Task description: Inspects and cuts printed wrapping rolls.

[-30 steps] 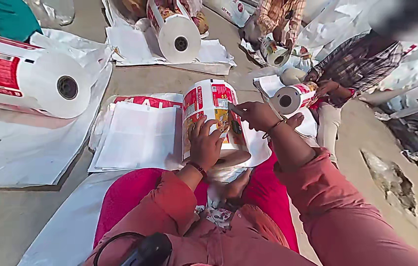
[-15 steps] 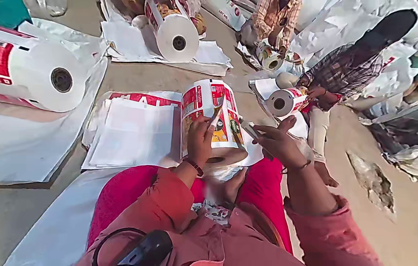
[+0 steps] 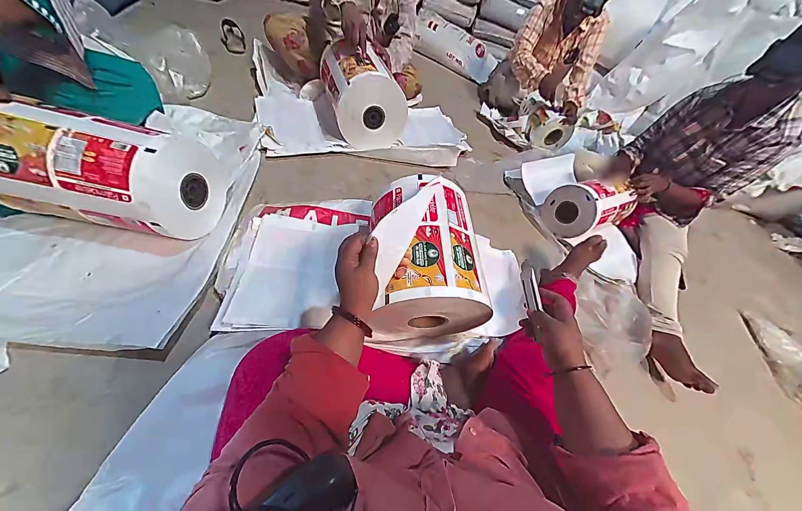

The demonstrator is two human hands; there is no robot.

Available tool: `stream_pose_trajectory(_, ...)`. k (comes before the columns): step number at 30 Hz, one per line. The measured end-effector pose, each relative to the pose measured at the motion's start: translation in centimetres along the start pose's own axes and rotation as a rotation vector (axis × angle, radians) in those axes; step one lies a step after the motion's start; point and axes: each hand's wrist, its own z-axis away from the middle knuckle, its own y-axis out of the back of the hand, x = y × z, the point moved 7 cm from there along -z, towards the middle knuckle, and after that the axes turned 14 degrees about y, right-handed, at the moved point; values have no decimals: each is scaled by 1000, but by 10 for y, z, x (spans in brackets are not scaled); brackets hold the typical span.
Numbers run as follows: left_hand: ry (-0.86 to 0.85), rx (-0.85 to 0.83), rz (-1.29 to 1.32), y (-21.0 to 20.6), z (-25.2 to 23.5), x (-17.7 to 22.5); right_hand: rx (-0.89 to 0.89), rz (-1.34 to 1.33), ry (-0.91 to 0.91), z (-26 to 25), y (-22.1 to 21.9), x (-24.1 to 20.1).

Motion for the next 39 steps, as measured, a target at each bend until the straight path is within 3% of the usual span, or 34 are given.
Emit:
stream_pose_trajectory(4,-52,13,38,-12,8,1,-97,-8,20,-14,-15,-19)
stream_pose_trajectory(9,185,40,365,-25,8,-25,-362,233,92,-66,-69,-55)
stream_pose_trajectory(15,122,3,450,-31,8,-30,-393,526,279,-146,-142,-110)
stream_pose_trajectory(21,84,-30,453,-32,11,-28,-427,760,298,-188,-187,-129)
stream_pose_trajectory(26,86,-62,420,-32,15,-27,-518,908,330,-185,-198,-138)
stream_pose_trajectory(35,56,-47,420,-30,12,-25,-785,878,215,-194,-176,-168)
stream_pose_trajectory(37,78,-51,418,-28,10,-22,-700,794,210,-186,-157,-183)
stream_pose_trajectory(39,89,-23,352,-20,12,-20,-491,582,191,-178,-134,-186)
